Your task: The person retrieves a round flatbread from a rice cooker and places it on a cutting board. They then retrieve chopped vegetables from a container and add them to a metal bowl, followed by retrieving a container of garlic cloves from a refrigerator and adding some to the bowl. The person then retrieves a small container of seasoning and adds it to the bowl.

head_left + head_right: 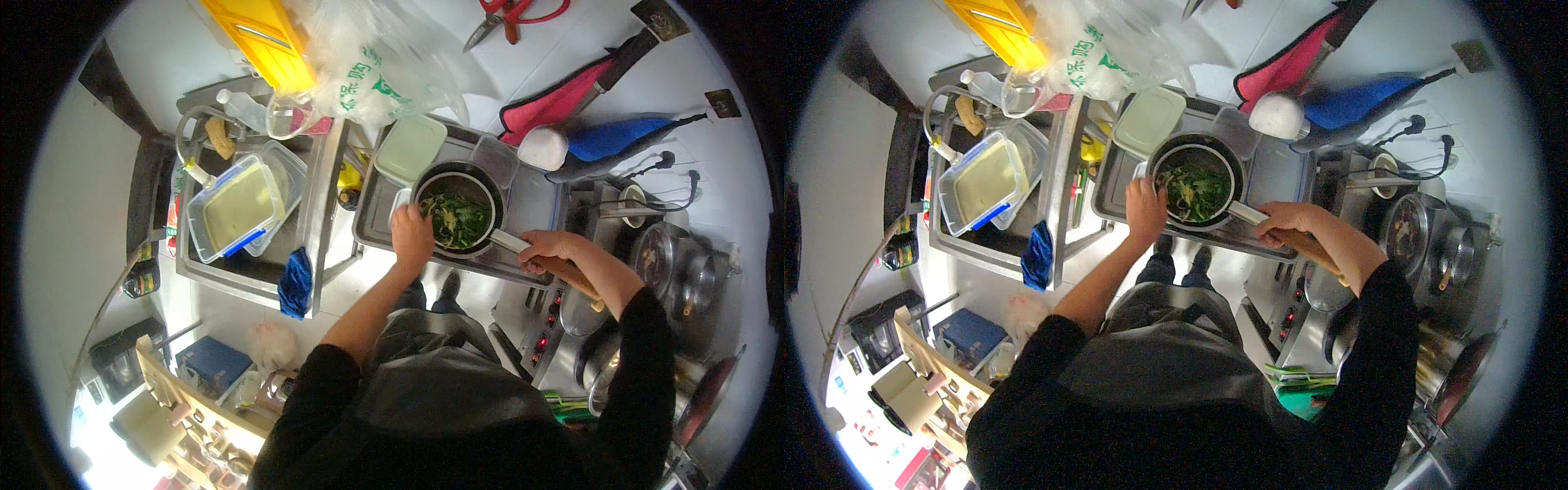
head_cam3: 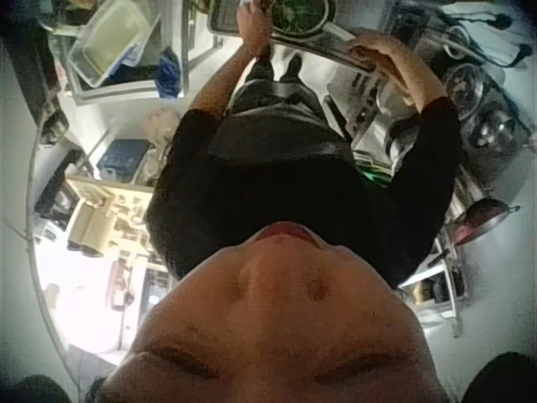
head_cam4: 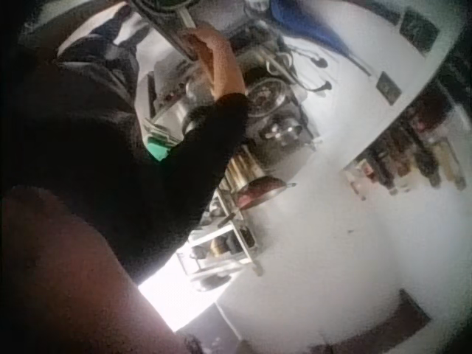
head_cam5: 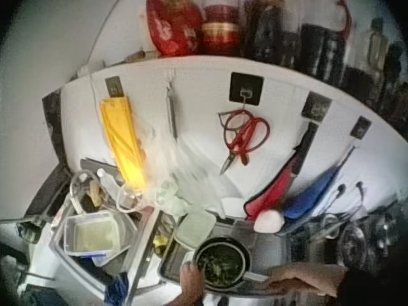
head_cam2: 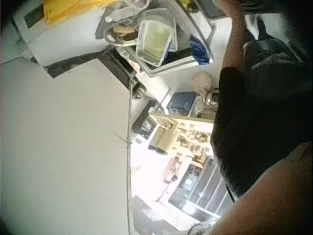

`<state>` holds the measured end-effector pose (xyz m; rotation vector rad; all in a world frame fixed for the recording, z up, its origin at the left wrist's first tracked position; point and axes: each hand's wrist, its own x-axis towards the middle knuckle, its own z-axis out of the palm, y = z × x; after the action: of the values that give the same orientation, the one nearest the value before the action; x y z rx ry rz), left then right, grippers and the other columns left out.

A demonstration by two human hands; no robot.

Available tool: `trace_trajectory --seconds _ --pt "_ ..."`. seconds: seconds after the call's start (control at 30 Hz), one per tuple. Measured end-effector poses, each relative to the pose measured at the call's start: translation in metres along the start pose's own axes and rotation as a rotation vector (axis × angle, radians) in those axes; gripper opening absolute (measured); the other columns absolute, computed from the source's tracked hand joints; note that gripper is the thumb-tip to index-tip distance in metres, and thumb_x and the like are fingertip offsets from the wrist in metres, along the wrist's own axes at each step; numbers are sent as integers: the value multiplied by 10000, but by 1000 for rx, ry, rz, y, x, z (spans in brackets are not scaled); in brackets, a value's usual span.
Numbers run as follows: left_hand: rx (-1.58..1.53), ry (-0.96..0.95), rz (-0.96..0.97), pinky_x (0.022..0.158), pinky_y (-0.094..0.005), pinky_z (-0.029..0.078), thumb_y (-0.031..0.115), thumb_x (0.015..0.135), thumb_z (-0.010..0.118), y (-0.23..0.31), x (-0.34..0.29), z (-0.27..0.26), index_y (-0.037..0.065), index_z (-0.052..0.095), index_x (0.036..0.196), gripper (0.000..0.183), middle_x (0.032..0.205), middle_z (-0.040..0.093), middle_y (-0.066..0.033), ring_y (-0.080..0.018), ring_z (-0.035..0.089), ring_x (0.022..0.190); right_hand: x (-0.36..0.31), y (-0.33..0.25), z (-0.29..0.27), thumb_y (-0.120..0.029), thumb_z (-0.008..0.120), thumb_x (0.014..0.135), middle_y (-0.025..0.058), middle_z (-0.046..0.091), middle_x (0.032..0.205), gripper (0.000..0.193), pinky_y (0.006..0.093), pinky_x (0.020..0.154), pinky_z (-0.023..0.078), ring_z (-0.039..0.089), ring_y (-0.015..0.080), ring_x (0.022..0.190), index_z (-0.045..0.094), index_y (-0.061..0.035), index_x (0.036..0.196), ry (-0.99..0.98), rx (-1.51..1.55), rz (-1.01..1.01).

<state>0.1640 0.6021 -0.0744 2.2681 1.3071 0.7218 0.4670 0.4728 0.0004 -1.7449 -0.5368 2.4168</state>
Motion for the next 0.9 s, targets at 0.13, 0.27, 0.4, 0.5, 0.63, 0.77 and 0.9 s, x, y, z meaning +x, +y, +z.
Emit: trace_trajectory --seconds 0.13,0.27,0.4,0.5,0.63,0.77,0.9 --pt "-18 -239 165 891 -467 441 244 927 580 21 67 41 -15 567 1018 275 1070 586 -176 -365 534 1049 5 20 8 -66 655 906 135 623 821 418 313 472 455 560 160 582 396 -18 1230 -23 205 -49" --pt "71 -384 212 922 -477 416 387 957 518 34 83 95 -3 568 1042 402 1118 576 -183 -365 519 1101 10 24 10 -24 636 890 123 575 823 392 294 452 409 493 142 564 391 -39 1195 -95 435 -67" --pt "243 -262 -26 1013 -498 326 489 948 494 49 60 126 15 554 1080 495 1170 536 -185 -355 472 1149 13 19 10 -5 636 871 103 540 703 360 314 420 398 489 161 507 391 -37 1132 -59 407 -90" --pt "348 -246 -33 1018 -484 322 467 955 489 53 56 132 16 558 1072 471 1145 543 -178 -345 476 1136 13 15 9 16 638 836 105 496 605 360 351 392 395 487 179 449 387 -10 1093 -36 387 -88" --pt "400 -322 -71 1007 -473 327 446 957 489 55 58 137 20 564 1056 443 1110 549 -175 -339 481 1117 13 13 6 37 631 808 110 475 572 354 383 393 405 496 194 438 369 18 1045 -24 347 -114" --pt "423 -286 -73 995 -472 331 424 941 512 54 58 143 33 562 1016 401 1089 547 -175 -334 485 1104 16 15 3 15 637 813 120 500 585 344 383 395 412 517 200 440 367 25 1027 -8 299 -136" --pt "422 -288 -73 994 -474 331 418 934 522 51 58 148 33 559 1007 394 1095 544 -176 -339 482 1105 20 19 -1 -19 647 824 128 527 628 339 364 391 415 537 188 467 373 25 1018 -1 234 -146"
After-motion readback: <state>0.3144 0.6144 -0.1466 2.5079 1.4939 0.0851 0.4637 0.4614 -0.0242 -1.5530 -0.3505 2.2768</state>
